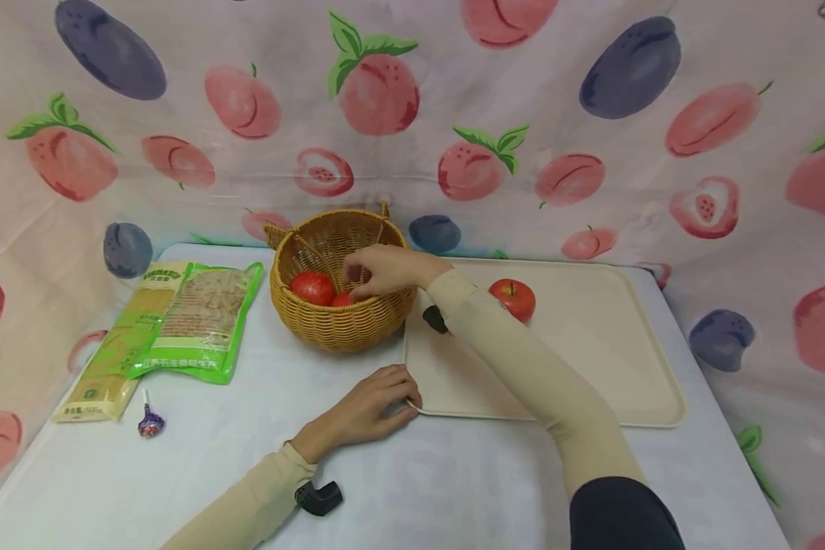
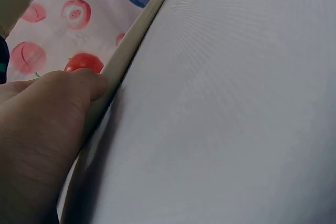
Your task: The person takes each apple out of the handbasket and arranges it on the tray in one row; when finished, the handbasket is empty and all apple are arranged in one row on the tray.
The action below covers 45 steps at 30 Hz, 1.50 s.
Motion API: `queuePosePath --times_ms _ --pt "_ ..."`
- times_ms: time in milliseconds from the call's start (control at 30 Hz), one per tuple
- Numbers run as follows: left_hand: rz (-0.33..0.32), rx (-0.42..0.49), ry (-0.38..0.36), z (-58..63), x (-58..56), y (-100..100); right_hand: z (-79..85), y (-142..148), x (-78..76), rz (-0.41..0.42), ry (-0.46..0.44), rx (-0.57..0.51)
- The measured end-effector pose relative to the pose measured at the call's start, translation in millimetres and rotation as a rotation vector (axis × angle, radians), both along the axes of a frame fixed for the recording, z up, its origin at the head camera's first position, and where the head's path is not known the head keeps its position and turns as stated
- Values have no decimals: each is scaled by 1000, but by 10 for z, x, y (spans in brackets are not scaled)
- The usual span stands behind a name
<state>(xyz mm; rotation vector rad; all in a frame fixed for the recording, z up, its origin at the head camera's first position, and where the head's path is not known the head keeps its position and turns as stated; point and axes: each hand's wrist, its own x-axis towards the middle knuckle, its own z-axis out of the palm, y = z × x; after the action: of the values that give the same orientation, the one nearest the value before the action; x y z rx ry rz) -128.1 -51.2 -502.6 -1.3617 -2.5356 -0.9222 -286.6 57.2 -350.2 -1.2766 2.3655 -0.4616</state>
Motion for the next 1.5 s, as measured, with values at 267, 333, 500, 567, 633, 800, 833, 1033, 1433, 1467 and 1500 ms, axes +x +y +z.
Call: queuePosePath --times_ms 267,333,500,567,633,800,833,1033,1433,1467,1500 --pt "-23 6 -2 -37 11 49 -69 -47 -53 -11 -73 129" --pt "-24 0 3 -23 20 55 -77 -45 -58 -13 -82 149" --pt "-21 -3 16 1 31 44 -78 -86 -73 -12 -109 213" --pt "-21 0 10 6 34 42 -88 -115 -83 -11 -124 240" --pt "-22 -3 -2 6 37 40 -106 -145 -94 -13 -138 267" --pt "-8 -8 5 8 42 22 -148 -238 -119 0 -179 307" --pt "-5 -7 18 8 37 17 -154 -257 -125 8 -183 310" --pt "-1 -8 28 6 13 -3 -165 -314 -151 23 -221 356" --pt "2 1 16 -12 1 15 -155 -323 -144 17 -227 424" --pt "1 3 19 -14 -2 17 -155 -323 -144 22 -226 422" --pt "0 5 24 -14 -4 18 -155 -321 -146 26 -225 419"
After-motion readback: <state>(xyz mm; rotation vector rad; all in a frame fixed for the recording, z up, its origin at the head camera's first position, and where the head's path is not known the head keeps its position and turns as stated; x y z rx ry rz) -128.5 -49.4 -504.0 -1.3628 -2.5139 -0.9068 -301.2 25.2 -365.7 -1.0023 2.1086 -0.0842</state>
